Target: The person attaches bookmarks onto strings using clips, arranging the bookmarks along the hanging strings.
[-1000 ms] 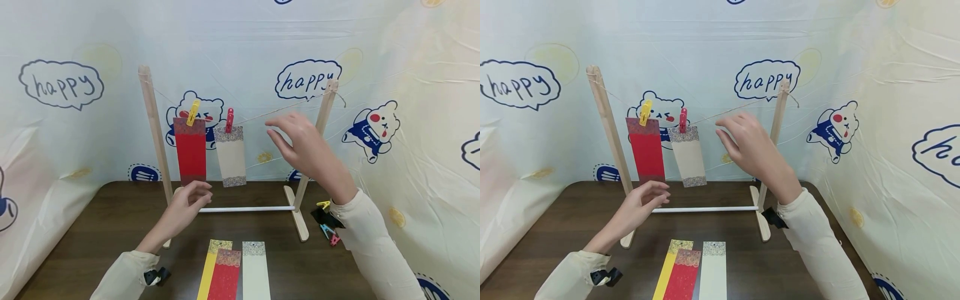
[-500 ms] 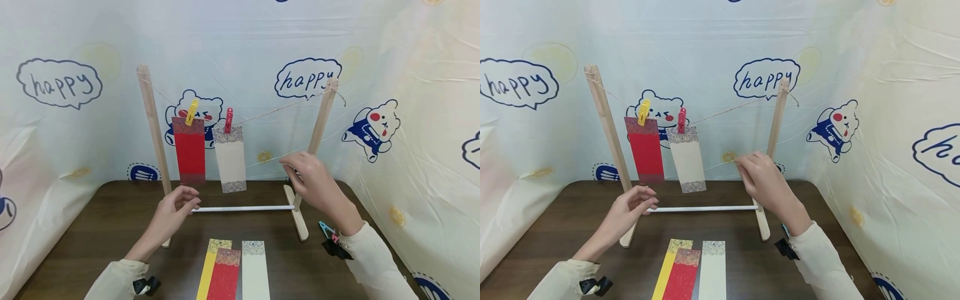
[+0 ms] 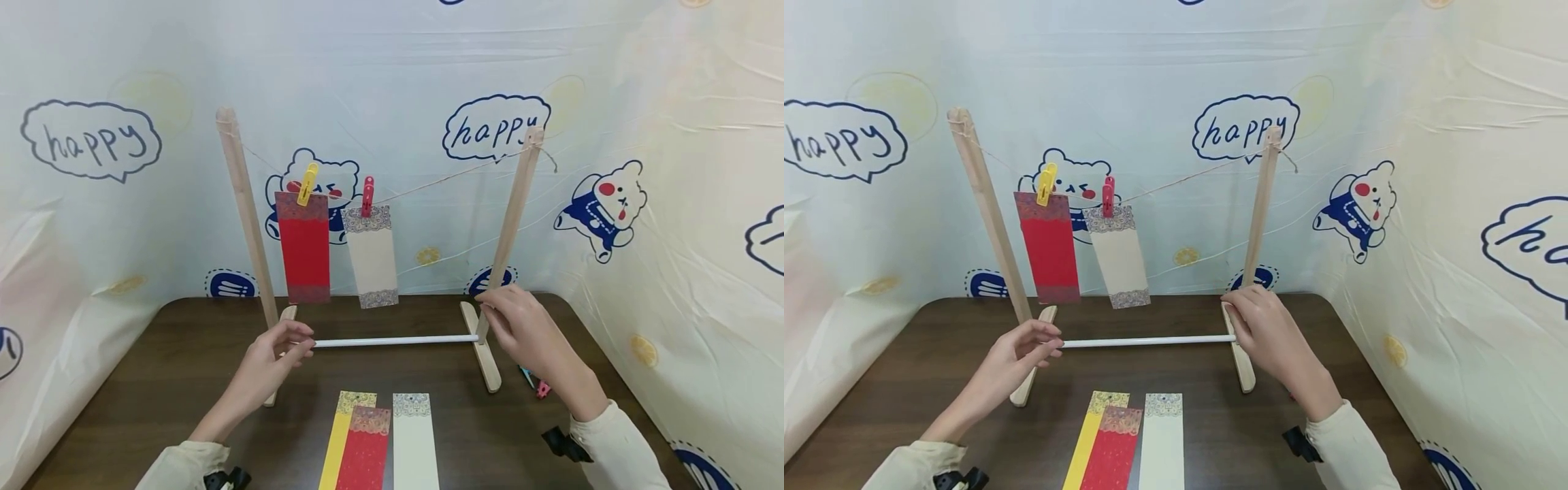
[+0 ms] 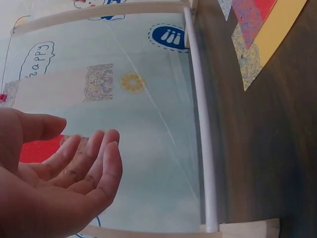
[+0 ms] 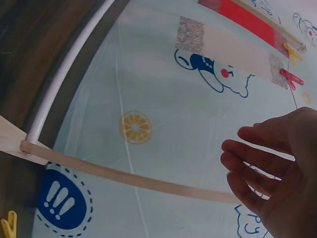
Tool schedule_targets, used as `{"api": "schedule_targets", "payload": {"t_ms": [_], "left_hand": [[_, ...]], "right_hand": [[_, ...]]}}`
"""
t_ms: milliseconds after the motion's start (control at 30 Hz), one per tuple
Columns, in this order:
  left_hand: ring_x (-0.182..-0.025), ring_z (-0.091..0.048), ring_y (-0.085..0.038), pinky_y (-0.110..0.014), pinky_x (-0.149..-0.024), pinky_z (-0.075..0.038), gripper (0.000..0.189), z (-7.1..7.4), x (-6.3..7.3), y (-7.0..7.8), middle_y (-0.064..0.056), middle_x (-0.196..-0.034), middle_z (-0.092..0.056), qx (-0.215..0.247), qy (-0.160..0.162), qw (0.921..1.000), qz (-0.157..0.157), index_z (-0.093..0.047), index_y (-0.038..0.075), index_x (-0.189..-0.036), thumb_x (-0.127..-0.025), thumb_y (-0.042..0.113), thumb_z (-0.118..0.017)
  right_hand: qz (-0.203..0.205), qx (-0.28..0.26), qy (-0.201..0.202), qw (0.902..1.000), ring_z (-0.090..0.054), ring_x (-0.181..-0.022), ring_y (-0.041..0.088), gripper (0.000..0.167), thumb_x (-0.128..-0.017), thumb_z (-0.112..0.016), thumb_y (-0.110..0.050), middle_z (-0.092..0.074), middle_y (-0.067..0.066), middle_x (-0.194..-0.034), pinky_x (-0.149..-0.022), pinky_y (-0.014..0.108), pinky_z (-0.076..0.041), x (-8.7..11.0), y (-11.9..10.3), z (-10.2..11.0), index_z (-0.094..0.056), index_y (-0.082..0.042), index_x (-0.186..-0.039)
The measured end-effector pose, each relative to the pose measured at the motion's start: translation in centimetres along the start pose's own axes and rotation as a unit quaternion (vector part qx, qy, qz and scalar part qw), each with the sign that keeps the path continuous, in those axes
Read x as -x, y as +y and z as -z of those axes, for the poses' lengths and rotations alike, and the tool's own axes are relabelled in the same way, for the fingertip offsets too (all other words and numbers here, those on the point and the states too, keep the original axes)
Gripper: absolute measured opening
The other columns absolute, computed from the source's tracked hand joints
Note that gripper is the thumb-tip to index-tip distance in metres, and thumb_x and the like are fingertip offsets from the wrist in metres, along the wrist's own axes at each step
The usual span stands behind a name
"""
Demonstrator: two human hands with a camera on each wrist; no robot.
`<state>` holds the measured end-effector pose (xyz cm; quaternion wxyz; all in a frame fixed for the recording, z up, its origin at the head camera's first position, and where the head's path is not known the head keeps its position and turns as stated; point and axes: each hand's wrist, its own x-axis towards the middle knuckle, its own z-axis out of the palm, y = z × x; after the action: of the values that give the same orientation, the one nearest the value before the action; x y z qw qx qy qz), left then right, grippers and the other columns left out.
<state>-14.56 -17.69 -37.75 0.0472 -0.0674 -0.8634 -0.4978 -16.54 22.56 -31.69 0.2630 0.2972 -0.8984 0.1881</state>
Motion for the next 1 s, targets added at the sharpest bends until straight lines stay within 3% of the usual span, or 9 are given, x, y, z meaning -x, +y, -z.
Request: {"api": "schedule_targets", "payload": {"t_ms": [500,700,1000], "left_hand": [[-0.089,-0.067,-0.017,-0.035,-0.077,-0.058,0.020,-1.4,0.7,-1.3,-0.007,-0.101,-0.068,0.019,-0.023,0.9993,0.020,-0.061,0.008,-0.115,-0.096,0.012,-0.066],[-0.090,-0.066,-0.022,-0.031,-0.074,-0.057,0.019,-2.0,1.2,-1.9,-0.007,-0.102,-0.067,0.023,-0.050,0.9982,0.022,-0.061,0.009,-0.114,-0.095,0.008,-0.067],[-0.096,-0.064,-0.017,-0.030,-0.076,-0.053,0.021,-3.2,1.6,-2.3,-0.009,-0.107,-0.065,-0.001,-0.088,0.9960,0.016,-0.060,0.013,-0.115,-0.095,0.011,-0.067]], "right_hand": [[-0.062,-0.002,0.008,0.9980,-0.064,-0.097,0.019,0.014,-0.094,-0.066,-0.007,-0.071,0.001,-0.099,-0.078,0.042,-0.055,4.9,2.1,-2.2,-0.073,-0.010,-0.105],[-0.079,0.008,0.015,0.9967,-0.064,-0.095,0.019,0.013,-0.092,-0.068,-0.005,-0.072,0.001,-0.098,-0.078,0.043,-0.054,6.7,3.0,-2.7,-0.073,-0.009,-0.104],[-0.167,0.000,-0.010,0.9860,-0.064,-0.097,0.023,0.015,-0.093,-0.067,-0.005,-0.070,0.006,-0.101,-0.075,0.045,-0.054,9.5,3.8,-3.2,-0.073,-0.007,-0.107]]}}
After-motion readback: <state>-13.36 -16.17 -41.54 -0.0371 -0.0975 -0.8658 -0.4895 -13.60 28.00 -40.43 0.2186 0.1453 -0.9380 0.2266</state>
